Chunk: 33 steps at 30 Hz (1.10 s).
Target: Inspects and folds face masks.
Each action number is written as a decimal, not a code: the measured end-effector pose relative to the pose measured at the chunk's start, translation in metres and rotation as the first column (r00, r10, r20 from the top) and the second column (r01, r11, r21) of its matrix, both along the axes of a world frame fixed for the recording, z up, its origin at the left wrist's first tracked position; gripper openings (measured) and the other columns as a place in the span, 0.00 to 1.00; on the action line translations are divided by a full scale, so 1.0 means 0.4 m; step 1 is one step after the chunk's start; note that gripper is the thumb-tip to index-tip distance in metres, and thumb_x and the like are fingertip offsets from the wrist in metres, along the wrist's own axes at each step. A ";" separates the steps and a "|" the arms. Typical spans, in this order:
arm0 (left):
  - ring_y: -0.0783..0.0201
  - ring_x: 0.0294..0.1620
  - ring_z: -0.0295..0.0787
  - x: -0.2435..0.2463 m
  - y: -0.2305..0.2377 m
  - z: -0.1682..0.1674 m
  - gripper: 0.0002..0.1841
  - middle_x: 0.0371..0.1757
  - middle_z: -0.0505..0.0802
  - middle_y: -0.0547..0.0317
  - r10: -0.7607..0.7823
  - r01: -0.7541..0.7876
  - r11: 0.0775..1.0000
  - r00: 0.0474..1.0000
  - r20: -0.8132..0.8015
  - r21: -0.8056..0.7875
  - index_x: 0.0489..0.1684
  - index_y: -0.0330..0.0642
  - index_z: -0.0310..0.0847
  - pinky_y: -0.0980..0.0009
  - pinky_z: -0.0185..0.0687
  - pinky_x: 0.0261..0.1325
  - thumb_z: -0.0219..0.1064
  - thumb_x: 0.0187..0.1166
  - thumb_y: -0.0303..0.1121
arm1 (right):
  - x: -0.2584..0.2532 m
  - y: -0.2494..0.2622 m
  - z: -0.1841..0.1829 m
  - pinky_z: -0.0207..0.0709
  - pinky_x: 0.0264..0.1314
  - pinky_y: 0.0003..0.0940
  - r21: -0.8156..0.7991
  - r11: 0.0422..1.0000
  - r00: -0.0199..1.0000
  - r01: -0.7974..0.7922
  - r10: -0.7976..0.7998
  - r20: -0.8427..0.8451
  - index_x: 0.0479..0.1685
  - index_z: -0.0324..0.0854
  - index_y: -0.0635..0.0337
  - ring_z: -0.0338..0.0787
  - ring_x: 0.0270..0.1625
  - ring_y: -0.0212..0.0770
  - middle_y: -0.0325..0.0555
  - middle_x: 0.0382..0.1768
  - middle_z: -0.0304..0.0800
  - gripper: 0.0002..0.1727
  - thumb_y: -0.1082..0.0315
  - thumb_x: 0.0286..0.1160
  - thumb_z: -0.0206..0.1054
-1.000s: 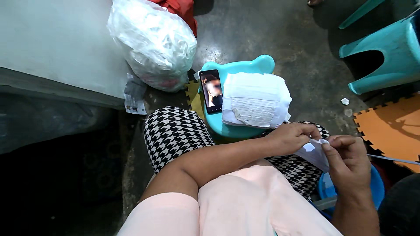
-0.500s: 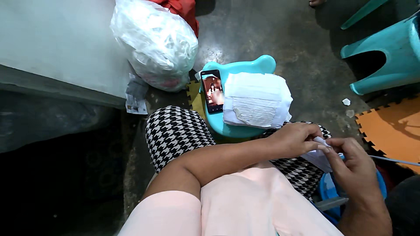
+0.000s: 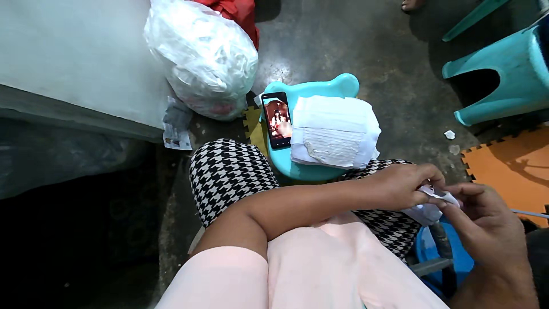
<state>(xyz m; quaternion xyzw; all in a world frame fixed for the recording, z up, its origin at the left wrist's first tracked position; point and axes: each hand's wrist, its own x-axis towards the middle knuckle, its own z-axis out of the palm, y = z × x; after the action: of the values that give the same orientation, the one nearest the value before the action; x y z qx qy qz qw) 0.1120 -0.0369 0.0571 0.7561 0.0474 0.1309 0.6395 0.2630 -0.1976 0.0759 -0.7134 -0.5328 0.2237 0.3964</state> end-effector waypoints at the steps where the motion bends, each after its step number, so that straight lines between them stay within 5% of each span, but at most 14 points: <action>1: 0.55 0.45 0.87 0.001 -0.002 0.000 0.14 0.43 0.90 0.42 -0.003 0.003 0.999 1.000 -0.013 0.032 0.59 0.27 0.81 0.62 0.81 0.54 0.68 0.81 0.28 | 0.002 -0.004 0.006 0.77 0.44 0.11 -0.051 0.999 0.998 0.013 -0.010 0.054 0.52 0.81 0.61 0.81 0.39 0.14 0.28 0.38 0.85 0.15 0.62 0.72 0.68; 5: 0.49 0.56 0.88 0.010 -0.011 -0.006 0.10 0.48 0.91 0.40 0.005 -0.004 0.989 1.000 -0.005 0.149 0.52 0.28 0.85 0.57 0.80 0.64 0.65 0.82 0.26 | 0.015 -0.014 0.011 0.73 0.40 0.22 -0.222 0.971 0.974 0.086 -0.035 0.225 0.39 0.86 0.61 0.79 0.36 0.24 0.39 0.34 0.84 0.19 0.51 0.74 0.64; 9: 0.48 0.55 0.88 0.009 -0.015 -0.008 0.11 0.48 0.90 0.39 0.028 -0.032 0.988 0.999 0.028 0.151 0.53 0.28 0.84 0.56 0.81 0.62 0.64 0.83 0.27 | 0.023 -0.015 -0.003 0.81 0.49 0.18 -0.053 0.999 0.994 -0.006 0.000 -0.108 0.39 0.79 0.42 0.86 0.46 0.21 0.24 0.41 0.86 0.06 0.58 0.70 0.71; 11: 0.48 0.53 0.89 0.008 -0.016 -0.010 0.12 0.47 0.91 0.39 0.034 -0.039 0.989 0.999 0.039 0.141 0.53 0.27 0.84 0.55 0.81 0.60 0.64 0.83 0.29 | 0.011 -0.009 0.006 0.81 0.49 0.15 -0.003 0.999 0.978 -0.034 0.033 -0.204 0.43 0.78 0.38 0.86 0.44 0.18 0.18 0.40 0.86 0.08 0.64 0.71 0.70; 15: 0.49 0.50 0.89 0.002 -0.015 -0.005 0.14 0.45 0.91 0.40 0.024 -0.026 0.994 0.999 0.022 0.107 0.53 0.27 0.83 0.55 0.81 0.59 0.62 0.87 0.32 | 0.012 -0.008 0.010 0.81 0.44 0.13 -0.025 0.999 0.984 -0.035 0.030 -0.177 0.49 0.81 0.47 0.86 0.41 0.16 0.20 0.39 0.88 0.06 0.65 0.80 0.62; 22: 0.54 0.38 0.86 -0.009 -0.010 0.005 0.16 0.36 0.89 0.44 0.014 -0.012 0.998 0.999 -0.037 0.066 0.52 0.28 0.83 0.57 0.80 0.47 0.57 0.91 0.36 | 0.007 -0.017 0.039 0.83 0.36 0.13 -0.156 0.988 0.990 0.022 -0.043 -0.135 0.45 0.83 0.51 0.87 0.32 0.15 0.20 0.32 0.89 0.07 0.60 0.81 0.64; 25: 0.53 0.38 0.87 -0.010 -0.010 0.004 0.16 0.36 0.90 0.43 0.011 -0.008 0.997 0.999 -0.033 0.078 0.52 0.27 0.83 0.56 0.81 0.48 0.58 0.90 0.35 | 0.021 -0.021 0.032 0.78 0.38 0.10 -0.122 0.993 0.998 -0.007 -0.001 -0.066 0.42 0.83 0.52 0.83 0.34 0.13 0.22 0.33 0.85 0.09 0.58 0.80 0.65; 28: 0.52 0.43 0.88 -0.002 -0.014 -0.008 0.16 0.38 0.90 0.43 0.019 -0.019 0.995 1.000 0.004 0.103 0.49 0.28 0.84 0.55 0.81 0.52 0.57 0.90 0.35 | 0.029 -0.019 0.023 0.81 0.51 0.14 -0.047 0.995 0.987 -0.089 0.082 -0.135 0.49 0.83 0.45 0.85 0.46 0.16 0.21 0.44 0.87 0.07 0.57 0.83 0.63; 33: 0.49 0.51 0.87 0.000 -0.015 -0.014 0.20 0.41 0.89 0.41 0.036 -0.042 0.993 0.998 0.057 0.112 0.44 0.26 0.86 0.56 0.78 0.60 0.52 0.92 0.35 | 0.015 -0.007 0.013 0.83 0.50 0.17 0.016 0.995 0.954 -0.102 0.102 -0.283 0.55 0.82 0.42 0.88 0.44 0.19 0.21 0.42 0.90 0.08 0.57 0.87 0.61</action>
<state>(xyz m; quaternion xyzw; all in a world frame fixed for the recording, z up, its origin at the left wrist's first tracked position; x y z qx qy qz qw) 0.1120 -0.0430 0.0516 0.7861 0.0373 0.1664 0.5942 0.2691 -0.2004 0.0809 -0.6454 -0.5065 0.3434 0.4572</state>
